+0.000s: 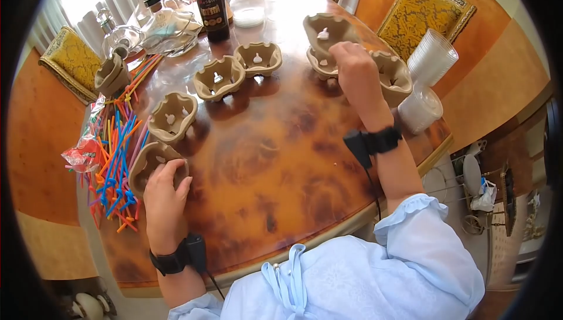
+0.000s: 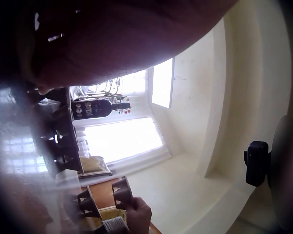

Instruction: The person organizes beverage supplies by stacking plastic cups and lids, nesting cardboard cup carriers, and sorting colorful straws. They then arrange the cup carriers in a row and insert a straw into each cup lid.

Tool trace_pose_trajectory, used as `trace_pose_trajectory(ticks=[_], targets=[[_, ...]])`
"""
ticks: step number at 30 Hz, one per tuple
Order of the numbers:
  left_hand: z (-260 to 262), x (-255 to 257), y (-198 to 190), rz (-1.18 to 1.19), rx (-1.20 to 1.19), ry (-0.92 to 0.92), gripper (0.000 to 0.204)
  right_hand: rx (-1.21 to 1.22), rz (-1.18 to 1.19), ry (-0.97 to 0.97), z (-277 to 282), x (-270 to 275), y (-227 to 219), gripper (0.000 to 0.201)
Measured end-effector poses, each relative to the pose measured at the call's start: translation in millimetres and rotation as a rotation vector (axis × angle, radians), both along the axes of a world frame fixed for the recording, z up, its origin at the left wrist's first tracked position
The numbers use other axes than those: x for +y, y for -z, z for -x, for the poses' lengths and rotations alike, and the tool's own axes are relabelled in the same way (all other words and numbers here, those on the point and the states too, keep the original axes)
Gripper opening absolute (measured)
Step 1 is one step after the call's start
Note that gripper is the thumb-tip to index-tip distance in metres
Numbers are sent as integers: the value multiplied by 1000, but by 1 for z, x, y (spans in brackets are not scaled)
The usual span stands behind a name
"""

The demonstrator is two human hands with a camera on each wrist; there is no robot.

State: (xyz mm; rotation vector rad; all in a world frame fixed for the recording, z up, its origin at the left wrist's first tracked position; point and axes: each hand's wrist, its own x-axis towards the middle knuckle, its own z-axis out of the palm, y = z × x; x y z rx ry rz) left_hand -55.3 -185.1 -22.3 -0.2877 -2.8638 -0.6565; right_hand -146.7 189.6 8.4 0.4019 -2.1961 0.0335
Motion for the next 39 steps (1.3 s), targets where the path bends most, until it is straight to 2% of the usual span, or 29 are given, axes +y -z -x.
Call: trace_pose_trajectory(ticks=[2,6,8,12,15,16,19,22,25,29,35,36,39], targets=[[-1,1,0,-7,10,3,33,-51,15,128,14,4,5,11],[-2,0,0,-11,16,12,35,-207,-53,255,36,8,36,10],[-2,1,-1,-5,-16,-1,36,-347,-59,273,38,10,42,10],[-4,5,-6,-7,-96,-21,38,-582,15,55,39,22,50,16],[-4,4,-1,39,-65,-2,39,-590,-39,68,24,16,49,24],[-5,3,0,66,-44,7,39,-664,-117,146,23,12,48,19],[-5,3,-1,144,-62,-15,41,-628,-167,194,41,16,59,18],[-5,5,-6,148,-106,-21,41,-432,-93,222,33,-2,35,15],[-8,6,-8,122,-81,-19,42,-132,20,-58,37,-30,15,12],[-9,5,-3,127,-49,-8,42,-104,85,-237,63,-71,11,11],[-9,2,-6,102,-72,-25,42,-302,-27,-166,90,-98,34,8],[-8,2,-5,100,-52,-19,42,-414,-9,-148,90,-97,36,9],[-9,2,-4,97,-39,-13,41,-425,8,-273,84,-92,44,17]])
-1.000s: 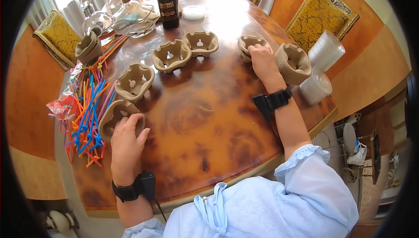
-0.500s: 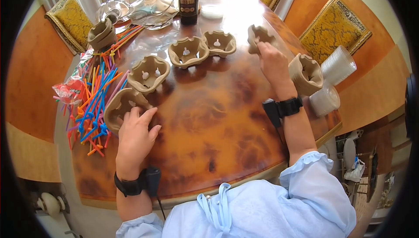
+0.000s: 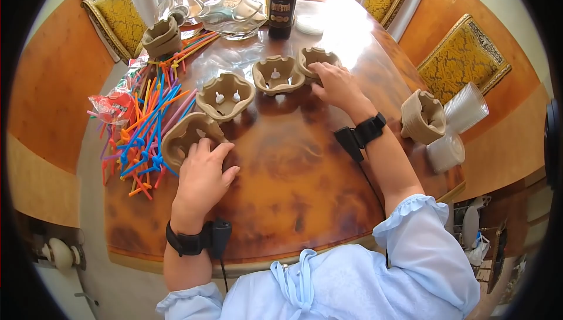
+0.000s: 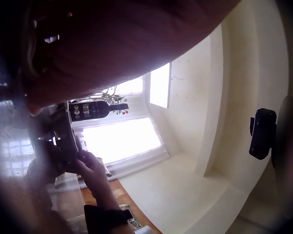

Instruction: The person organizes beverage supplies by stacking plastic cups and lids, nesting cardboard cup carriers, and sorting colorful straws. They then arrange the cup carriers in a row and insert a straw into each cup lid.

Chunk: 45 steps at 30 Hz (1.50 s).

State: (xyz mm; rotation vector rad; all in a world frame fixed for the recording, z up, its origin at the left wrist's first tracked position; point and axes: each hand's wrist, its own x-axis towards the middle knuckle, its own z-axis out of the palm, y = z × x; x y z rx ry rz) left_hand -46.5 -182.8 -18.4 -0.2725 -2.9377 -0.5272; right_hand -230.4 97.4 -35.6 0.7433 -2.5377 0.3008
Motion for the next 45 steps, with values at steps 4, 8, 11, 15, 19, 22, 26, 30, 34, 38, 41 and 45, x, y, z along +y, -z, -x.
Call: trace_pose_trajectory(ticks=[4,8,11,15,19,22,26,30,34,38,41,45], targets=[[1,-1,1,7,12,4,41,-21,-233,69,-7,15,0,29],[1,-1,1,13,36,0,40,-8,-341,139,-17,31,-9,27],[-2,1,-1,7,12,2,37,-13,-298,81,-31,37,-16,20],[-7,6,-10,7,-59,54,31,42,-178,-103,-65,42,-19,20],[-13,14,-17,-27,-104,141,30,-42,-159,-276,-105,49,-26,17],[-10,23,-20,-252,91,228,33,-46,-94,-310,-122,56,-26,19],[0,49,-14,-184,292,313,46,-27,-143,-191,-132,63,-32,20],[22,71,5,-19,347,299,41,-35,-100,-243,-132,73,-35,20],[44,80,18,167,335,292,25,-26,-109,-233,-132,80,-35,17],[38,99,8,177,179,294,17,19,-133,-31,-130,97,-28,15],[28,115,4,29,147,408,19,92,-62,40,-126,98,-25,19],[13,118,-9,-213,288,440,32,251,61,-73,-132,80,-28,20]])
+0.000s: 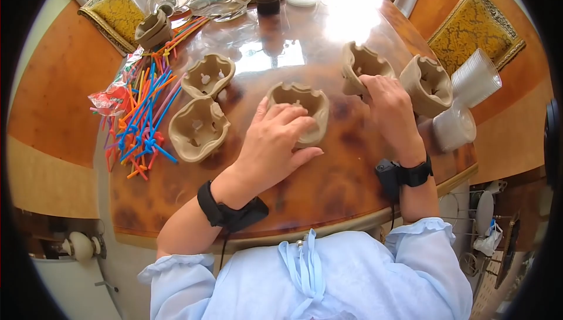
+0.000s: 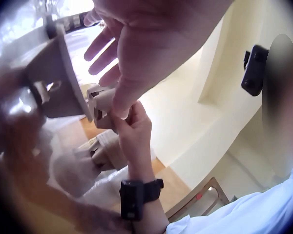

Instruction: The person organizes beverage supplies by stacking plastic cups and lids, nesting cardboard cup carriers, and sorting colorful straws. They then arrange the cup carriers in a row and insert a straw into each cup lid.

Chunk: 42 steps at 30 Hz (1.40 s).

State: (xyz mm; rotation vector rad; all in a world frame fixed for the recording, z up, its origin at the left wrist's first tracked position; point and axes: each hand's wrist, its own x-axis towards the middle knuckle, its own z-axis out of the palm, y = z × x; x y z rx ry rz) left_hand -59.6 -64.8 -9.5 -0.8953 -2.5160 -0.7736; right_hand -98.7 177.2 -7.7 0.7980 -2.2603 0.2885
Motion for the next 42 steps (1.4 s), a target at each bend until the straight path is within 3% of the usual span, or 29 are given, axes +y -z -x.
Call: trace_pose_trajectory(ticks=[4,8,11,15,18,22,23,26,30,36,42], targets=[[-11,-43,-12,-292,31,-162,31,107,47,-201,-13,-32,-12,18],[-20,-100,-8,-355,171,-472,31,92,-53,-298,-21,-63,-6,18],[-19,-130,6,-448,55,-674,33,-8,-140,-270,-24,-78,2,19],[-17,-156,23,-346,-160,-703,45,-70,-134,-257,-24,-85,11,18],[-16,-154,29,-523,-334,-695,53,-142,-123,-288,-27,-86,7,16],[-10,-164,57,-532,-316,-453,57,-203,-269,-298,-23,-80,11,18],[-14,-161,54,-601,-406,-422,57,-225,-321,-304,-20,-77,13,19],[-22,-134,40,-821,-651,-288,54,-199,-256,-246,-17,-68,1,21],[-24,-115,40,-873,-774,-130,45,-80,-76,-239,-21,-69,-9,23],[-24,-105,32,-790,-985,-187,23,-42,-3,-371,-27,-79,-17,33],[-24,-97,38,-1128,-1224,-66,16,19,-14,-318,-31,-82,-22,30]])
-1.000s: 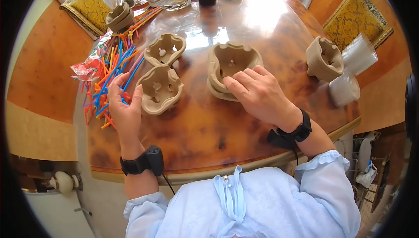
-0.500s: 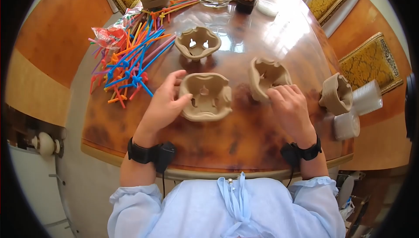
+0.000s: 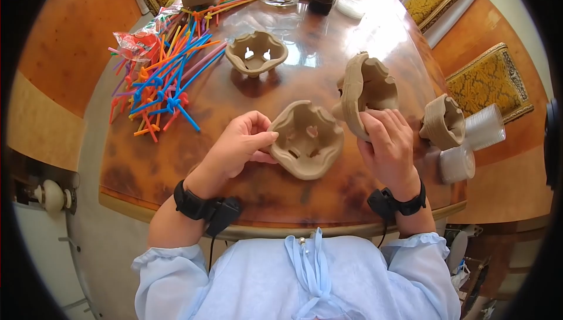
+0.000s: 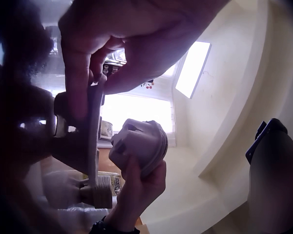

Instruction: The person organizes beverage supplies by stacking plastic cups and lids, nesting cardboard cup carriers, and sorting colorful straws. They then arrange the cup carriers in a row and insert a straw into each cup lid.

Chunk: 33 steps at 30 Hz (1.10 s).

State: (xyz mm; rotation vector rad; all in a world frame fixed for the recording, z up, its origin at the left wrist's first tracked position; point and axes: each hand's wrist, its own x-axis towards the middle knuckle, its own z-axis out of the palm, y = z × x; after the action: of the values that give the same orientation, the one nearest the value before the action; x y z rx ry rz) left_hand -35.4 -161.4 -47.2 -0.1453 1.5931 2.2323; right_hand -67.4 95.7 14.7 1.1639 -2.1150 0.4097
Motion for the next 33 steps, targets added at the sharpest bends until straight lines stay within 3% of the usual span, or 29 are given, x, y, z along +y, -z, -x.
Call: trace_pose_trajectory(ticks=[6,12,24,27,30,33], targets=[[-2,11,-3,-105,-64,95,17,14,-67,-47,-1,-11,-5,28],[-5,11,-1,-50,-68,227,23,-68,-183,-73,-14,-31,14,23],[-2,5,-3,5,-61,246,21,-136,-298,-93,-23,-20,22,26],[1,-7,-6,56,5,93,21,-199,-258,-156,-26,-25,18,25],[24,-14,1,144,233,-393,32,-183,-341,-120,-27,-22,31,13],[59,-33,-3,551,303,-665,54,-188,-338,-120,-23,-15,30,11]])
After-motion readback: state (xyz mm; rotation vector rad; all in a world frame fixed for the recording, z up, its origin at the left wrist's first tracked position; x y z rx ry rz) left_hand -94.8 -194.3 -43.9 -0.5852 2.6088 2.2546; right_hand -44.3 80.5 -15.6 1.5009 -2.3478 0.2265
